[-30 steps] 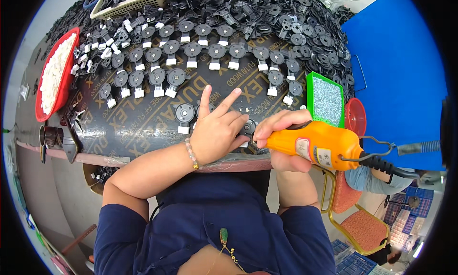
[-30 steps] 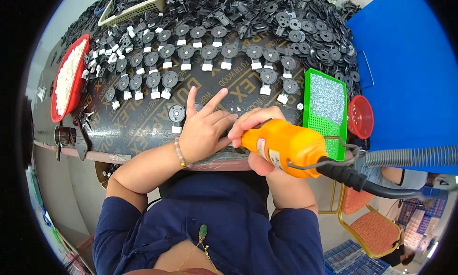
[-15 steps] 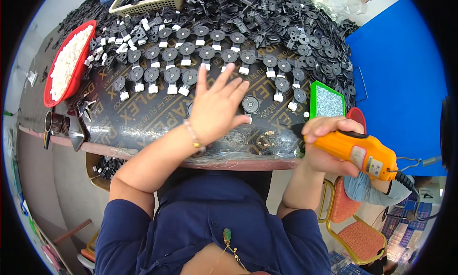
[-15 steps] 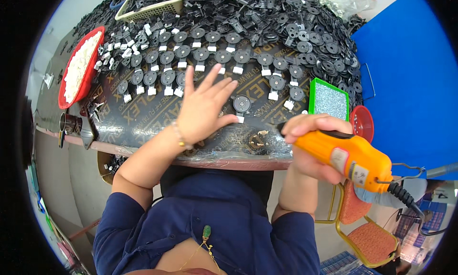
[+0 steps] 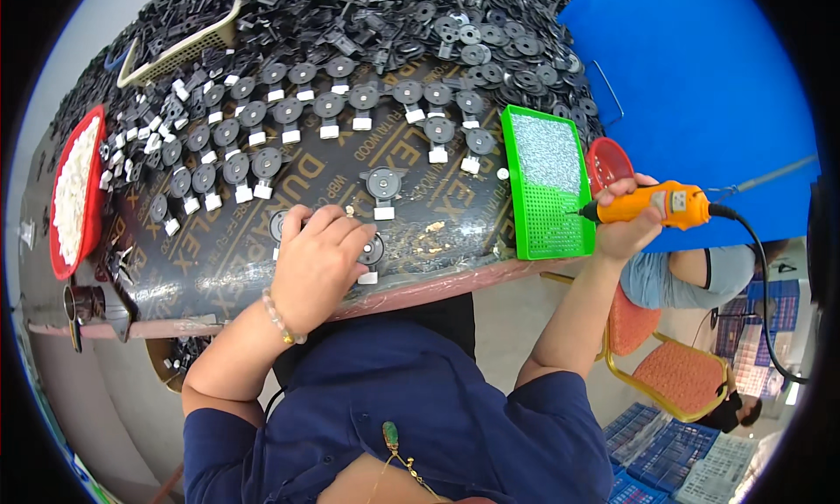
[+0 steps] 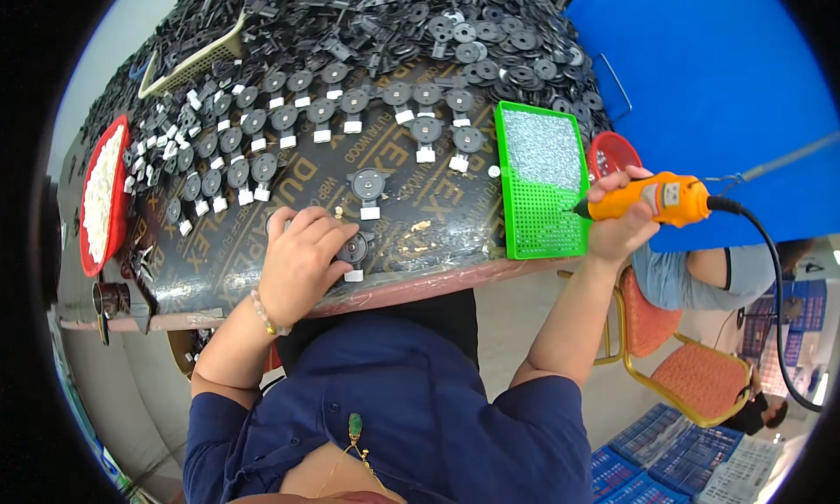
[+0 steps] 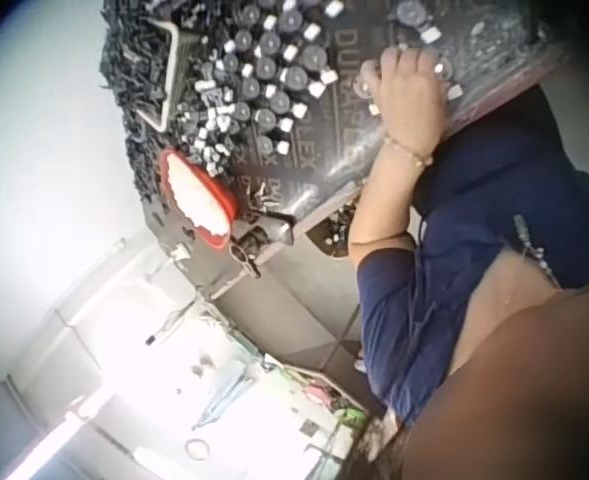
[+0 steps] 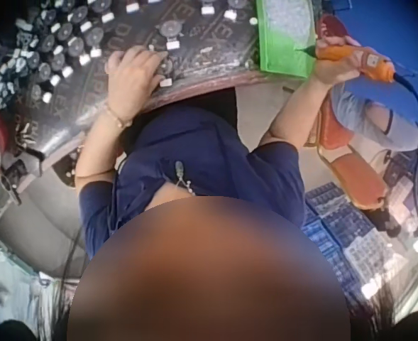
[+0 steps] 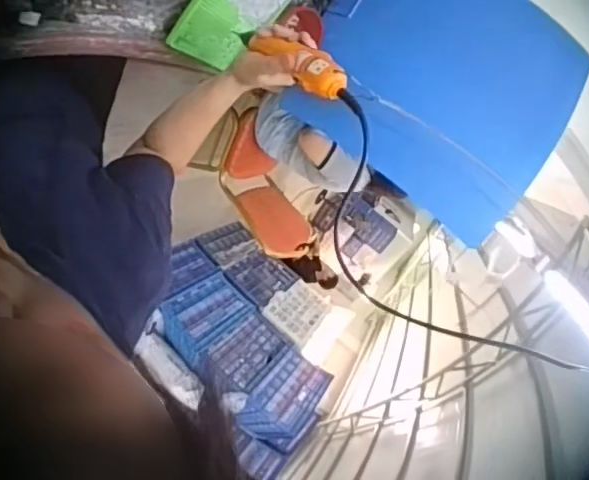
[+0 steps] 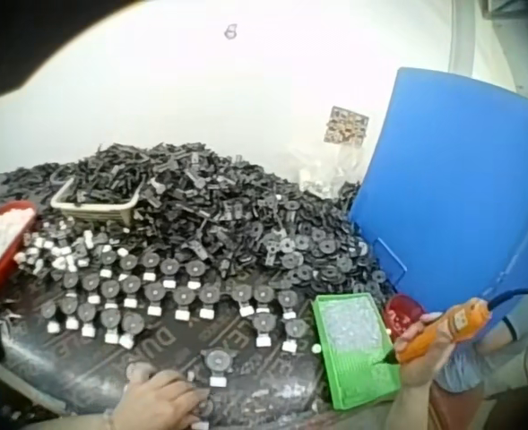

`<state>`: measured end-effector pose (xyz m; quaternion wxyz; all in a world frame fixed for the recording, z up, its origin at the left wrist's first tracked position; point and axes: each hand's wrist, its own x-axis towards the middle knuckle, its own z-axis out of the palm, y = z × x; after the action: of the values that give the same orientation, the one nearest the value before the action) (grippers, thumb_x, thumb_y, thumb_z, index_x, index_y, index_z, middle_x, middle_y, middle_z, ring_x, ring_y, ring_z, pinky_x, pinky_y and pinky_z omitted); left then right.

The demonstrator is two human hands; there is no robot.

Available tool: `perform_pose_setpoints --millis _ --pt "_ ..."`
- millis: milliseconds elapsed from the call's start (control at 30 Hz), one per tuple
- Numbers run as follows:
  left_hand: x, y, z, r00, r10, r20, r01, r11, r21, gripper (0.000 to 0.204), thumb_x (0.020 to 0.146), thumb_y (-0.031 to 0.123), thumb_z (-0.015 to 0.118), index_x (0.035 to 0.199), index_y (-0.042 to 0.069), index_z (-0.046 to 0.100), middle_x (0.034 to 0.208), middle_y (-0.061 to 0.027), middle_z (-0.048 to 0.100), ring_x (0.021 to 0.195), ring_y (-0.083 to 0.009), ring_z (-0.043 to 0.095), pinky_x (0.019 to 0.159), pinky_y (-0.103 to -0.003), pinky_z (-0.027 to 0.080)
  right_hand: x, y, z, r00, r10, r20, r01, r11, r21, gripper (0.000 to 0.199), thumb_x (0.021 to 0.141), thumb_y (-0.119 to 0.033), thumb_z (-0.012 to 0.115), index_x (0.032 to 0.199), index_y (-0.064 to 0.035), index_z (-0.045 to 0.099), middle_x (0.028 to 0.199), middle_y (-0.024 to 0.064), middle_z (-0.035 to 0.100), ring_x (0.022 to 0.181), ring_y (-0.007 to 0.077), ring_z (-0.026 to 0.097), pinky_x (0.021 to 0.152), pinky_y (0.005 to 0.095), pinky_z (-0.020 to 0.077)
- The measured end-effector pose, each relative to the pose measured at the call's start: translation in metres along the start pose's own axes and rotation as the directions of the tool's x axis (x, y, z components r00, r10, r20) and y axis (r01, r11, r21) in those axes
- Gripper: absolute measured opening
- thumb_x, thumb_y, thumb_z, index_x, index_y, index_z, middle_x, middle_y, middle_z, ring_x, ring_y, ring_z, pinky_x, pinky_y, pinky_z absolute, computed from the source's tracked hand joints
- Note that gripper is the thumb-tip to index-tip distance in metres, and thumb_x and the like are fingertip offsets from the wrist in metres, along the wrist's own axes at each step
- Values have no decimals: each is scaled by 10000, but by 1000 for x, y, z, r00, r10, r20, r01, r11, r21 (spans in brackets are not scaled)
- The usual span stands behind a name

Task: Assembling small electronic components using an electric screwdriver at a workbench.

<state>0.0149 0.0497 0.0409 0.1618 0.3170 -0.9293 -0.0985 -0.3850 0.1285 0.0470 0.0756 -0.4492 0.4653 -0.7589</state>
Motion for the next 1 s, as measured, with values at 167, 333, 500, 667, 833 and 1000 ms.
perform_pose_setpoints --millis 167,333,500,667,833,1000 --pt "25 -7 7 999 -27 -41 28 1000 13 498 678 194 861 1138 109 694 1089 -13 684 1098 -221 587 943 -410 381 3 16 -9 1000 9 -17 -10 999 -41 757 870 -709 656 1164 -22 535 814 98 626 628 184 600 570 302 491" --pt "27 -16 17 997 -57 -61 53 997 -61 488 698 189 863 1146 103 692 1104 -24 677 1105 -239 584 930 -408 389 1 15 -8 999 19 -28 -20 999 -34 758 874 -722 639 1154 -24 543 805 94 631 628 180 605 569 301 493" --pt "23 -19 24 997 -38 -66 25 981 -194 511 703 181 865 1175 97 690 1128 -41 668 1110 -260 583 931 -410 403 0 17 -9 1000 -7 -12 6 999 -35 741 885 -716 630 1154 -30 548 811 95 644 628 181 612 563 297 497" --pt "21 -18 28 995 -31 -98 10 979 -205 561 687 231 878 1199 99 690 1139 -44 671 1104 -263 589 935 -406 419 0 15 -9 1000 9 -30 -9 1000 -22 742 882 -715 636 1156 -31 546 814 95 644 627 178 609 566 292 498" --pt "20 -17 30 995 -49 -93 28 976 -216 571 690 282 880 1197 96 695 1143 -47 673 1107 -262 590 939 -405 422 0 14 -12 999 19 -28 -19 1000 -1 760 864 -722 653 1161 -31 545 823 94 642 637 179 609 572 288 499" --pt "21 -14 30 986 -71 -149 36 974 -223 512 721 294 866 1166 97 707 1141 -44 672 1099 -264 592 933 -408 421 -2 -5 0 998 55 -27 -51 991 123 757 854 -735 653 1179 -59 550 829 84 623 620 188 589 559 293 483"
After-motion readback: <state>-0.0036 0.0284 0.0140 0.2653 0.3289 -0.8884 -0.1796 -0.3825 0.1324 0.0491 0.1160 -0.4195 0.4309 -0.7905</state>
